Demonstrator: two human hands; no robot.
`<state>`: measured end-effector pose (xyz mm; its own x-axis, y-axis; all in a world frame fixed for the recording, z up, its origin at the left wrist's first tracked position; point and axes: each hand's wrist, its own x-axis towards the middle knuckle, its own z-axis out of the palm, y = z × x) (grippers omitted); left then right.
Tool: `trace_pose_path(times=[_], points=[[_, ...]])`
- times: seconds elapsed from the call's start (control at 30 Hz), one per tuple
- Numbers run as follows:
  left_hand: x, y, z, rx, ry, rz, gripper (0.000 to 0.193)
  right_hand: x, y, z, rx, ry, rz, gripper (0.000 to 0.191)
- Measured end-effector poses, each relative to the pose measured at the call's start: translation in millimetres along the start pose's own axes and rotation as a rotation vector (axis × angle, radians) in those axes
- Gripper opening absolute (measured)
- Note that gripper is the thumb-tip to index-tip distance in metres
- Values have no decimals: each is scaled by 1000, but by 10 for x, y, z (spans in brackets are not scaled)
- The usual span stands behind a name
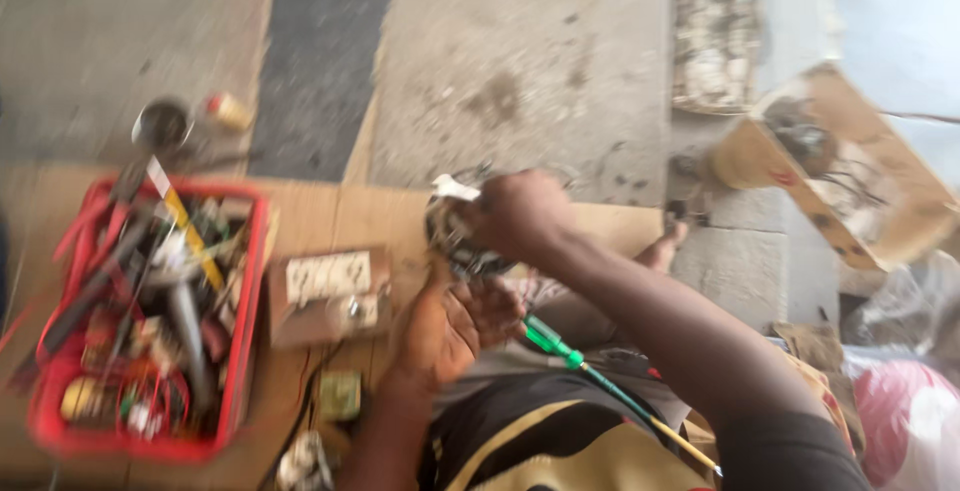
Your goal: The person sits on the floor and uses a wrench to loosen and remove nuts from the end of an electric motor. They then use pliers to pull out a small metal component and a screwdriver to adjust internal parts of the motor.
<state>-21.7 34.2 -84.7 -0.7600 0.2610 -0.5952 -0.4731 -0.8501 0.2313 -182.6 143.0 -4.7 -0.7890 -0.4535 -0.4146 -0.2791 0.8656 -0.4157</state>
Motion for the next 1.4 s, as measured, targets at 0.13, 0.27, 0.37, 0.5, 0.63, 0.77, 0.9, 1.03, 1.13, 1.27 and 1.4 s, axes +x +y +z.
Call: trace_pose_path(times=[0.13, 0.27, 0.37, 0.5, 0.63, 0.77, 0.9, 1.03, 1.13, 1.27, 1.4], points=[[387, -230, 101, -348, -8, -18, 100, -73, -83, -53, -85, -50, -5, 33], [711, -270, 222, -580, 76, 151, 80, -231, -10, -18, -38, -31, -52, 28], [803, -271, 279, -752, -91, 133, 64, -343, 201, 54, 4, 17, -106, 19], [841, -405, 339, -612, 1, 126, 57, -590, 706, 176, 112, 242, -215, 5], [847, -668, 397, -530, -303, 87, 56, -1015, 1133, 288, 120, 474, -186, 17], [805, -862, 489, -451, -415, -28, 56, -1465, 1264, 318, 217, 623, -90, 18], [719, -874, 606, -247, -320, 99, 56, -1730, 1310, 461, 570, 645, 156, 23], [633, -707, 714, -80, -399, 253, 61, -1672, 1520, 742, 1814, 160, 412, 29], [550, -572, 827, 58, -463, 308, 68, -1562, 1649, 943, 2398, -372, 133, 44], [375, -447, 1034, 180, -528, 527, 86, -1458, 1682, 999, 2363, -296, 145, 46], [235, -329, 1208, 208, -512, 595, 76, -1368, 1574, 895, 2271, -135, 60, 34]])
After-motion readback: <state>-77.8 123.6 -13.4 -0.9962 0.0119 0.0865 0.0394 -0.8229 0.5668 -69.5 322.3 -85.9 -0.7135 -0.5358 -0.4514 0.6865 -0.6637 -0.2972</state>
